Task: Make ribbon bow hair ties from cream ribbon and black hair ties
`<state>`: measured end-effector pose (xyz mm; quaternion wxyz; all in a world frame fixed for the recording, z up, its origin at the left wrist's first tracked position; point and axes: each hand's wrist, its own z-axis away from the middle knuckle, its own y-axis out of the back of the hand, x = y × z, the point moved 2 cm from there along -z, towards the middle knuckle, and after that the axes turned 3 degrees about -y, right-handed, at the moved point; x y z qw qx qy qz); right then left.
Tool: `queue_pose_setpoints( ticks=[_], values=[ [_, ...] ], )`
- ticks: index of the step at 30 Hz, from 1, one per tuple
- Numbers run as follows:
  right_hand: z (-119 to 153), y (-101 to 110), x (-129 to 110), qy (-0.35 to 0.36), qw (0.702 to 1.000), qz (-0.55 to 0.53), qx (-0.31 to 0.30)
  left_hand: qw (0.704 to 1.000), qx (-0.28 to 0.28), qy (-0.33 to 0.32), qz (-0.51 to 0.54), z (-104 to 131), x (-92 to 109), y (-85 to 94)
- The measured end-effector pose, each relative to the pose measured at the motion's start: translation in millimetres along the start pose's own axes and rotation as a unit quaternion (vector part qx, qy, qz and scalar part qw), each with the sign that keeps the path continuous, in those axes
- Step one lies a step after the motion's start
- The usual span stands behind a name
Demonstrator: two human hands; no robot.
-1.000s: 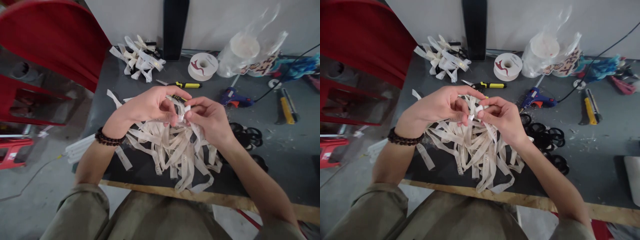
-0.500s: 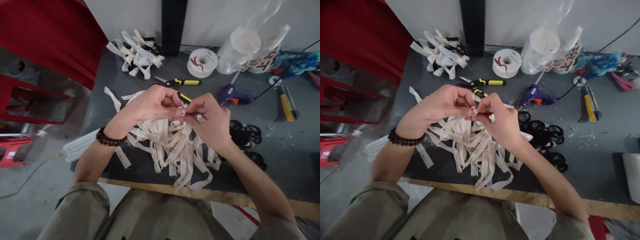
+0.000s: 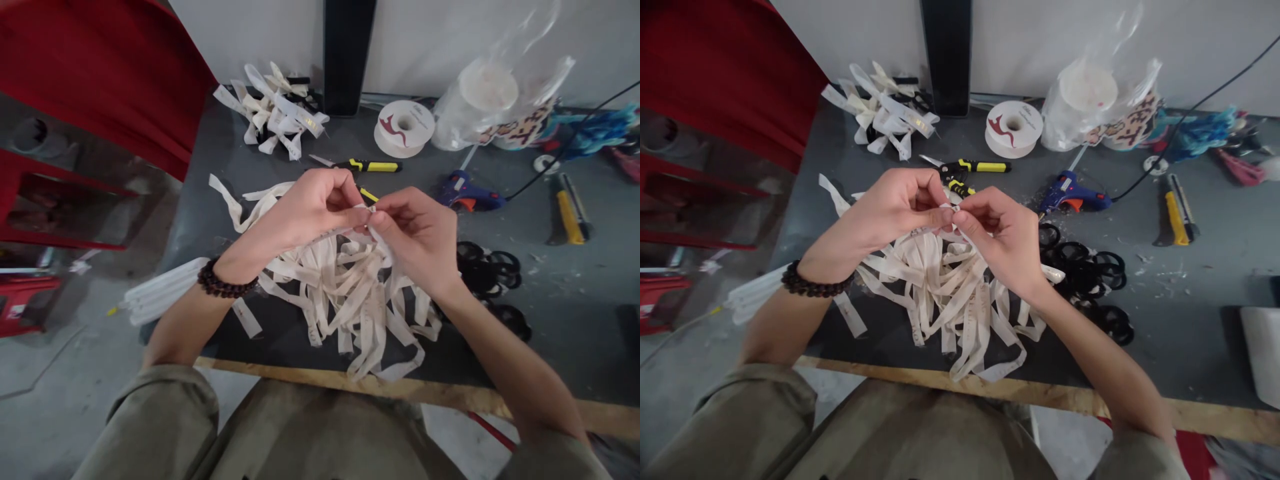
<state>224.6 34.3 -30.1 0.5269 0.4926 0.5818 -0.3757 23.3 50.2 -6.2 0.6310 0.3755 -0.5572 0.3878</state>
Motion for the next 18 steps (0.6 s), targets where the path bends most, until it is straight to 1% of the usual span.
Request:
queue_pose_setpoints(
  ticks=[2, 4, 7, 10, 15, 18],
  values=[
    [0, 0, -1, 0.008, 1.000, 0.006, 0.015, 1.000, -0.008, 0.006, 0.006, -1, 0, -0.2],
    [1, -1, -1, -0.003, 1.000, -0.003, 0.025, 1.000, -0.016, 0.004, 0.006, -1, -2, 0.8],
    [3, -3, 1, -0.023, 0.999, -0.030, 0.028, 1.000, -0.024, -0.003, 0.015, -2, -5, 3.3],
    [4, -2, 3, -0.025, 0.999, -0.014, 0.028, 0.999, -0.034, -0.004, 0.016, -3, -5, 5.5],
    [4, 3, 4, -0.016, 0.997, 0.051, 0.053, 0.998, -0.050, -0.006, -0.041, -4, -1, 8.7],
    [3, 4, 2, -0.008, 0.996, 0.057, 0.072, 0.996, -0.043, -0.005, -0.080, -4, 0, 10.4]
  ],
)
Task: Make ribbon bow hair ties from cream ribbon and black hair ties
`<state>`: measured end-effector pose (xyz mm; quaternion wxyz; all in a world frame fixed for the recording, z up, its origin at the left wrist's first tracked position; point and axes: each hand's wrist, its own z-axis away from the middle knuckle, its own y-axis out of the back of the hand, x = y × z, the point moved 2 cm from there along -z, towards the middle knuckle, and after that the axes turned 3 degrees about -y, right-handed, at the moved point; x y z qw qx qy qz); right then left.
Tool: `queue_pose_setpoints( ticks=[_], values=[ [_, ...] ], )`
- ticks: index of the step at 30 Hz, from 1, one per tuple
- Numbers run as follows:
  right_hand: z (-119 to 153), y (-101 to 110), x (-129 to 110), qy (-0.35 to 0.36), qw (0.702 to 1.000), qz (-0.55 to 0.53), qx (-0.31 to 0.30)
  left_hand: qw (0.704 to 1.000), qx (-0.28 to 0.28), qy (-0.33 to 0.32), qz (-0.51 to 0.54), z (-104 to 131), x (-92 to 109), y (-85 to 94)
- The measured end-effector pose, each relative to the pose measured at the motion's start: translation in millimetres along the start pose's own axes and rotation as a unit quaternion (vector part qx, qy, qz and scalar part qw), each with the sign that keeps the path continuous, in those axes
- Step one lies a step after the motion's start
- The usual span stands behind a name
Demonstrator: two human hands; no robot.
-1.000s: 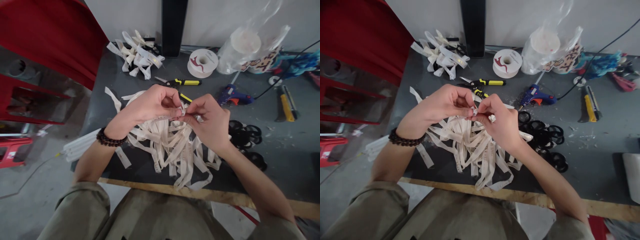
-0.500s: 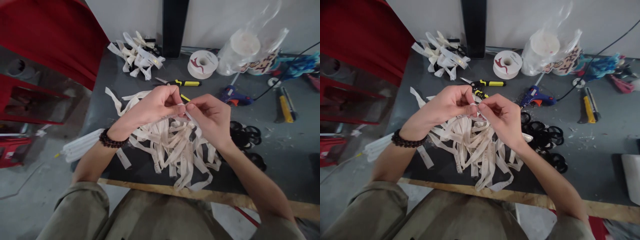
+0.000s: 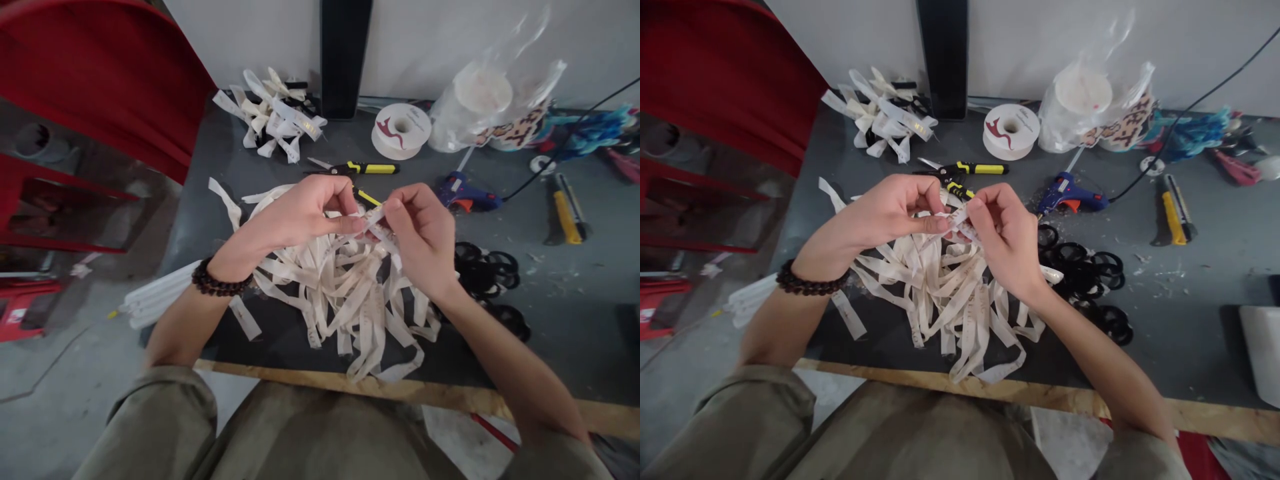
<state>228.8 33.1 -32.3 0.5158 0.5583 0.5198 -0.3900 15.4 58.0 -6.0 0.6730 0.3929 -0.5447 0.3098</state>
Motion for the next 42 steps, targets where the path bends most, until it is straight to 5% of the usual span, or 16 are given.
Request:
queue_pose_setpoints(
  ticks=[14, 27, 32, 38, 42],
  values=[
    [-3, -3, -7, -0.029, 0.999, -0.024, -0.018, 0.998, -0.058, -0.020, 0.022, 7, 14, 1.8],
    [-2, 3, -14, 0.074, 0.992, 0.062, -0.077, 1.000, 0.001, -0.005, 0.025, 7, 15, 7.8],
    [-6, 6, -6, 0.044, 0.991, 0.049, -0.115, 0.999, -0.007, 0.012, -0.033, 7, 11, 10.1],
    [-9, 2, 8, -0.074, 0.976, -0.045, -0.198, 0.992, 0.000, -0.012, -0.128, 10, 16, 8.1],
    [-11, 0, 9, -0.036, 0.980, 0.023, -0.196, 0.986, 0.036, -0.009, -0.160, 13, 20, 3.6]
  ],
)
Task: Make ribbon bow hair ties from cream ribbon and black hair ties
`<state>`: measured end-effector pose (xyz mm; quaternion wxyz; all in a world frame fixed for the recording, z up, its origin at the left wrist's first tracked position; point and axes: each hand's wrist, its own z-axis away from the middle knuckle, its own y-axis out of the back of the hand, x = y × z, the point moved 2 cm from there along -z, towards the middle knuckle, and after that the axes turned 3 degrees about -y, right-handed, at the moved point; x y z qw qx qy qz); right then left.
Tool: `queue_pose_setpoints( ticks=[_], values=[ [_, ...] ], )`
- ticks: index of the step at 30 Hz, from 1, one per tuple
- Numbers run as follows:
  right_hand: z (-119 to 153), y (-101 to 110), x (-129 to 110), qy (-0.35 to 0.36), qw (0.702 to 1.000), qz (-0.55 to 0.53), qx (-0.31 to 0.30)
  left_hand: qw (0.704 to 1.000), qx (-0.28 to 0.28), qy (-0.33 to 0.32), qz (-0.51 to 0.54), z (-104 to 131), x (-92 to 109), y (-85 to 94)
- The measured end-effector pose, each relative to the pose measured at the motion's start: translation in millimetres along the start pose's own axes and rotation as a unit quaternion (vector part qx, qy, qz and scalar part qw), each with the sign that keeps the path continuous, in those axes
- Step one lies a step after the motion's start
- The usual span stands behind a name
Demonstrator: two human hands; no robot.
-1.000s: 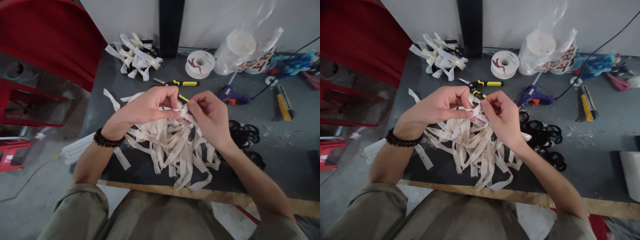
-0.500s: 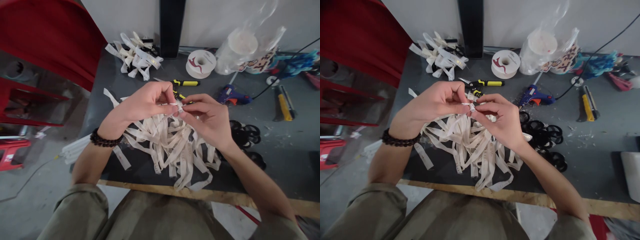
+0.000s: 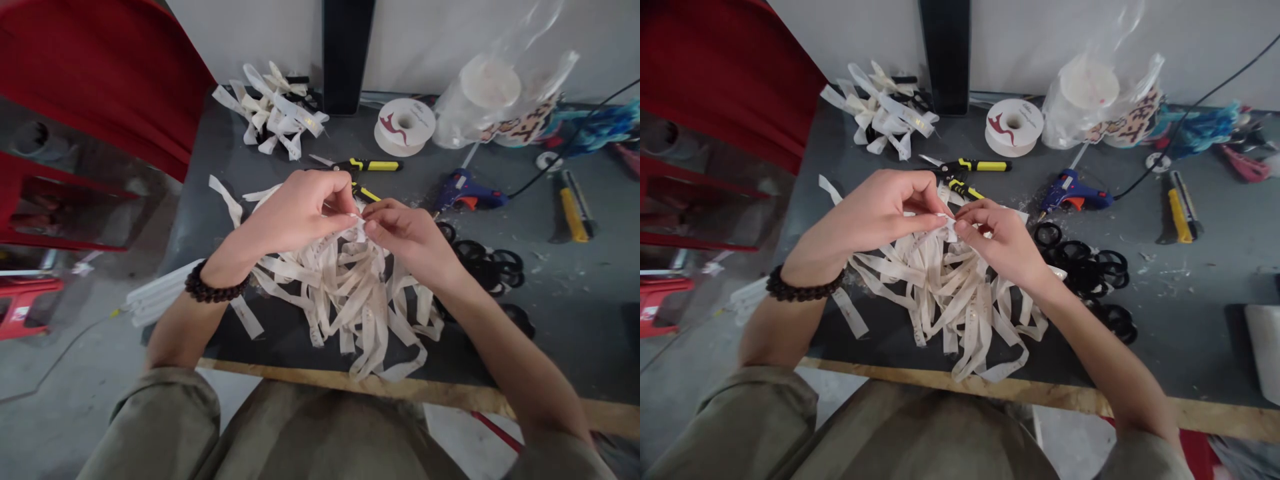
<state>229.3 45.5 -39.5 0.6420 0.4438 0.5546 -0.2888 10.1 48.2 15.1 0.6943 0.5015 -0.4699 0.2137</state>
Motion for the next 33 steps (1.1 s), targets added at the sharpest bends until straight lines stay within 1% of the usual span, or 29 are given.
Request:
queue_pose_setpoints(
  ticks=[2, 5, 8, 10, 12, 13, 15, 16, 17, 19, 21, 24, 26, 30, 33],
  values=[
    [0, 1, -1, 0.020, 0.999, 0.039, 0.003, 1.000, 0.008, 0.006, -0.005, 1, 0, -1.5],
    [0, 5, -4, 0.052, 0.994, 0.094, 0.009, 0.999, 0.000, 0.029, 0.023, -1, -4, -3.1],
    [2, 5, -10, 0.088, 0.987, 0.133, -0.002, 0.991, -0.039, 0.069, 0.108, -5, -11, -5.3],
    [3, 3, -13, 0.114, 0.984, 0.140, -0.003, 0.975, -0.073, 0.100, 0.187, -8, -15, -7.9],
    [5, 2, -16, 0.146, 0.978, 0.145, 0.037, 0.956, -0.086, 0.122, 0.253, -11, -19, -10.2],
    [7, 2, -16, 0.166, 0.971, 0.155, 0.071, 0.950, -0.082, 0.128, 0.274, -12, -20, -11.0],
    [11, 4, -16, 0.206, 0.948, 0.199, 0.138, 0.946, -0.057, 0.129, 0.292, -13, -22, -11.9],
    [12, 5, -15, 0.222, 0.935, 0.232, 0.151, 0.946, -0.044, 0.128, 0.295, -13, -22, -12.2],
    [14, 5, -14, 0.232, 0.924, 0.266, 0.149, 0.946, -0.034, 0.130, 0.296, -13, -21, -12.6],
    [15, 4, -10, 0.233, 0.911, 0.321, 0.112, 0.943, -0.026, 0.134, 0.302, -13, -20, -13.4],
    [16, 3, -5, 0.229, 0.907, 0.342, 0.089, 0.943, -0.033, 0.133, 0.303, -12, -19, -14.1],
    [18, -1, -2, 0.255, 0.902, 0.325, 0.130, 0.950, -0.035, 0.121, 0.285, -12, -19, -12.7],
    [18, -2, -1, 0.263, 0.903, 0.305, 0.148, 0.953, -0.029, 0.117, 0.277, -12, -19, -10.6],
    [18, -4, -3, 0.229, 0.918, 0.284, 0.154, 0.951, -0.019, 0.114, 0.286, -11, -19, -7.7],
    [20, -6, -7, 0.204, 0.919, 0.266, 0.206, 0.955, -0.005, 0.093, 0.283, -11, -20, -7.8]
  ],
)
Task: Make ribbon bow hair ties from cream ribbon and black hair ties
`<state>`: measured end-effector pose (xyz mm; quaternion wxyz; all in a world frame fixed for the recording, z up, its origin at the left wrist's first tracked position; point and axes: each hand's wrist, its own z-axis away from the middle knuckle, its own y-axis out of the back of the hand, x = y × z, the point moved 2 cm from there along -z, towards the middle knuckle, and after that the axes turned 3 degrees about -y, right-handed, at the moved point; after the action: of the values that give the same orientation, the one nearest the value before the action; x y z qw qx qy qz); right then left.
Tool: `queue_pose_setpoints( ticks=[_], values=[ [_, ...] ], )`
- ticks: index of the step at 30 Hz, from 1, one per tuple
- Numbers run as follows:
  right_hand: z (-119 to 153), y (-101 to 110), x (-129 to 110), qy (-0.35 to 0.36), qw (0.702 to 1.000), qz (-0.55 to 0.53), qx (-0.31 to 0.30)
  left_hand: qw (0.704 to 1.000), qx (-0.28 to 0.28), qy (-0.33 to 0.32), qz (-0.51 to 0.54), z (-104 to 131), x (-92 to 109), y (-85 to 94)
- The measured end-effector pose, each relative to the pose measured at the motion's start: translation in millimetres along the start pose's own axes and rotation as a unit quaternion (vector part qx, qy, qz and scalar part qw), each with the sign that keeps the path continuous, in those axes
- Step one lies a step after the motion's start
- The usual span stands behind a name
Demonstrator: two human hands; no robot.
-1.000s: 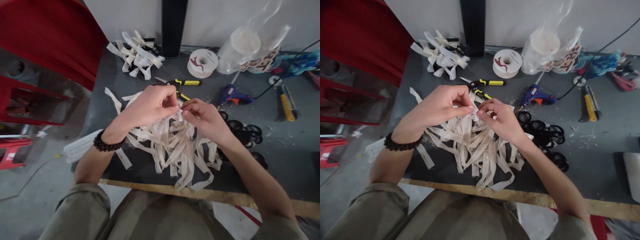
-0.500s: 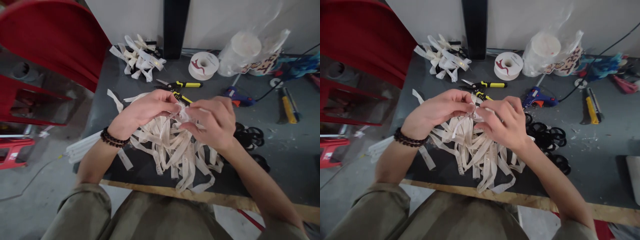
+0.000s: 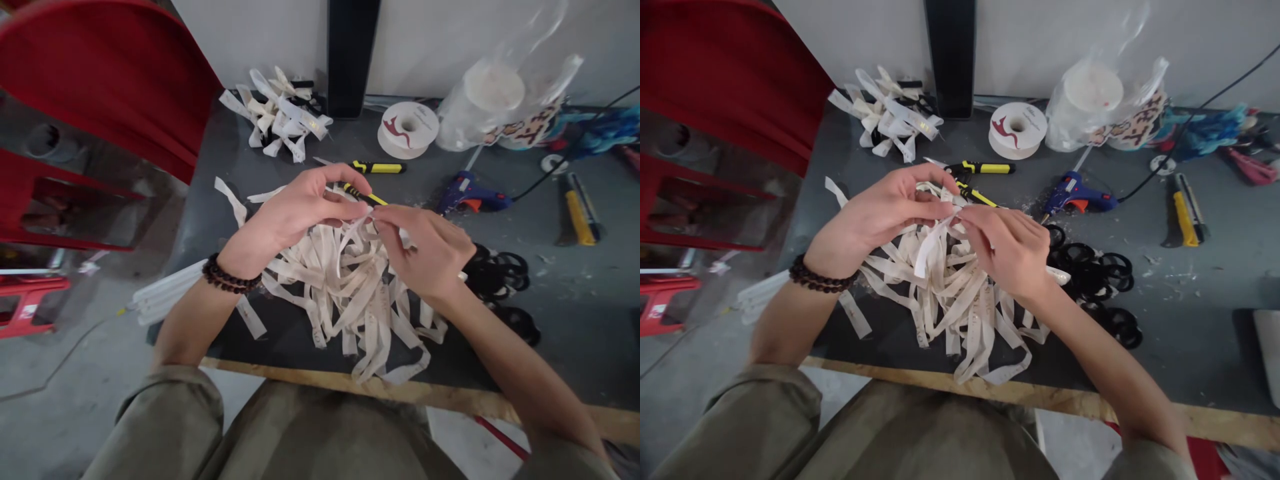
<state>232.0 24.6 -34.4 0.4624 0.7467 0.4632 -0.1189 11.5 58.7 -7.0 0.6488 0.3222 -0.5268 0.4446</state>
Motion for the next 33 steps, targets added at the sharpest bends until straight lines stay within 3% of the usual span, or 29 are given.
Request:
queue_pose_setpoints(
  ticks=[3, 7, 10, 13, 18, 29, 33],
  values=[
    [0, -1, -1, -0.066, 0.996, -0.037, 0.036, 1.000, 0.005, -0.016, -0.011, -3, -6, 1.9],
    [-1, -6, 4, -0.167, 0.975, -0.143, 0.024, 0.999, 0.015, -0.034, -0.026, -5, -11, 0.3],
    [-1, -8, 7, -0.208, 0.958, -0.196, 0.019, 0.990, 0.083, -0.090, -0.076, -2, -8, -8.6],
    [-1, -8, 8, -0.210, 0.954, -0.211, 0.027, 0.962, 0.156, -0.160, -0.157, 5, 1, -21.1],
    [-2, -6, 10, -0.176, 0.964, -0.193, 0.056, 0.933, 0.187, -0.172, -0.255, 14, 14, -26.1],
    [-6, -2, 22, -0.175, 0.967, -0.156, 0.100, 0.957, 0.172, -0.172, -0.156, 8, 4, 1.7],
    [-10, -2, 35, -0.183, 0.963, -0.152, 0.124, 0.971, 0.144, -0.124, -0.143, 1, -2, 13.5]
  ],
)
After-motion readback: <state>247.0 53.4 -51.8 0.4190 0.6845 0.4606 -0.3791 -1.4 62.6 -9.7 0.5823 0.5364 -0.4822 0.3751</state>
